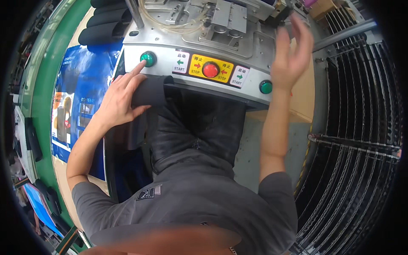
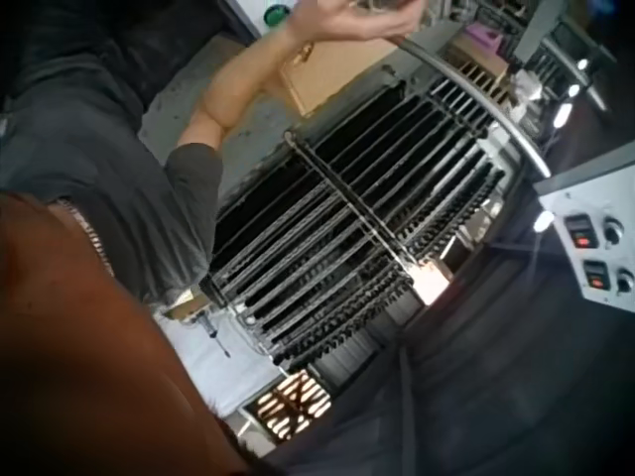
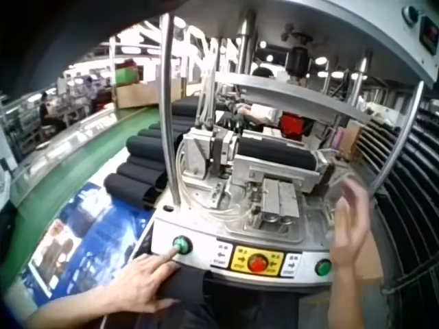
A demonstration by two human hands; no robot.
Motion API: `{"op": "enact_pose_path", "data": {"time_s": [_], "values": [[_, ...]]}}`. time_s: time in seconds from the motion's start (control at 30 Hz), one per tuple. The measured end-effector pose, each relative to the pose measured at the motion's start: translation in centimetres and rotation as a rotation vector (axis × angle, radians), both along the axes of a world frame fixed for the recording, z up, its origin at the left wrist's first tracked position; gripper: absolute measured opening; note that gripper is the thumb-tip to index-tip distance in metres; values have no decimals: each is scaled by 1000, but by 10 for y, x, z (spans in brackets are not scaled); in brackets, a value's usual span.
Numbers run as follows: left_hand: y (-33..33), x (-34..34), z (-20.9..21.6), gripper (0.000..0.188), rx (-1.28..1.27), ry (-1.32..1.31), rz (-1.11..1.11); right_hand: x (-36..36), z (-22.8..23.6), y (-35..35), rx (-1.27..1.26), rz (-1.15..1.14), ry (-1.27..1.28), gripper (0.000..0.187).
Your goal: Operating a pneumatic press machine to process or assemble cylindrical components.
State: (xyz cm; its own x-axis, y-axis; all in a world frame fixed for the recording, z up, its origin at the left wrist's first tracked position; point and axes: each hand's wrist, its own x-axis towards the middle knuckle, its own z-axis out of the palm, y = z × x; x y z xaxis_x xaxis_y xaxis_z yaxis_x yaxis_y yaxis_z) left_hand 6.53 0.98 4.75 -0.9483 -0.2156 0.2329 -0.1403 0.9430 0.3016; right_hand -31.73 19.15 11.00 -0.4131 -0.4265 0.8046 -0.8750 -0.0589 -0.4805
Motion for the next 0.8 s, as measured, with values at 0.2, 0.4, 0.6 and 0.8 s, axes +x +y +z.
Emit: {"op": "enact_pose_path", "data": {"time_s": [0.2,0.4,0.6,0.8], "values": [[-4,-1,-16,81,-46,82,39,18,-99,46,-196,-86,182,42],[-10,3,-21,80,-138,235,39,99,-120,52,3,320,-519,34],[-11,-1,-19,77,-212,384,36,166,-135,14,268,845,-1230,40],[-13,-1,-13,72,-260,389,14,196,-128,-15,154,968,-1511,41]]}}
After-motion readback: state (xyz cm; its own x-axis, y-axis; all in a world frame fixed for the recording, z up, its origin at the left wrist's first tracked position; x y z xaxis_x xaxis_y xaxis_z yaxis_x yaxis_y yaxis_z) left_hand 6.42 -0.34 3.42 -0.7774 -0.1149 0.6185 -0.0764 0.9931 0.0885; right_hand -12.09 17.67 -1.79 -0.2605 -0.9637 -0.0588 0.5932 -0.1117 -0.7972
